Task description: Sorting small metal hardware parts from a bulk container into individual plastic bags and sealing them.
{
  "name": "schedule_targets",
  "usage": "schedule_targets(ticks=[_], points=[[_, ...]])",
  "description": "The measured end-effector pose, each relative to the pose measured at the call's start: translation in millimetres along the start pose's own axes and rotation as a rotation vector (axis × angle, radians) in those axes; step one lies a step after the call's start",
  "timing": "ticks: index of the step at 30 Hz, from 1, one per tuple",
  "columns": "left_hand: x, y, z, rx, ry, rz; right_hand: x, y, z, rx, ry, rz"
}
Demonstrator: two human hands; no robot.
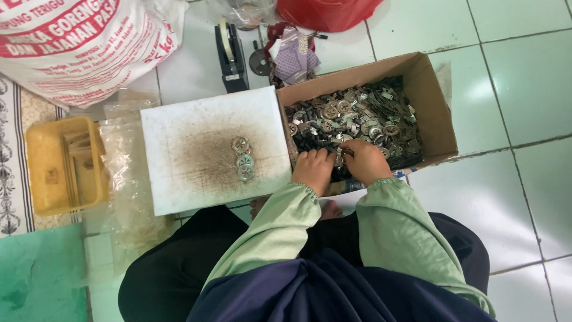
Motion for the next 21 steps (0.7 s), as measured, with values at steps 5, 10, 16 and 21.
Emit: schedule_targets(ticks=[5,10,16,21], points=[[21,-52,-3,0.255,-0.111,0.228,20,5,-18,-0.373,-0.043,0.115],[72,-91,-27,0.422,-0.164,0.448,23,37,-53,-0.569,-0.029,0.106],[133,-100,-103,0.147,-0.141,0.576,0,87,-138,-0.656,-0.11,0.014],[164,-101,-142,0.095,-0.281,0.587,-36,108,-170,-0.463,-0.182,0.012]])
Point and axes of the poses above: each hand's wrist, its own x-axis away from the middle knuckle, its own y-axis out of the palm, z = x × y, the point moved 6 cm from there along -x, towards the middle knuckle, and after that the axes turned 14 degrees about y, right-handed, at the moved point
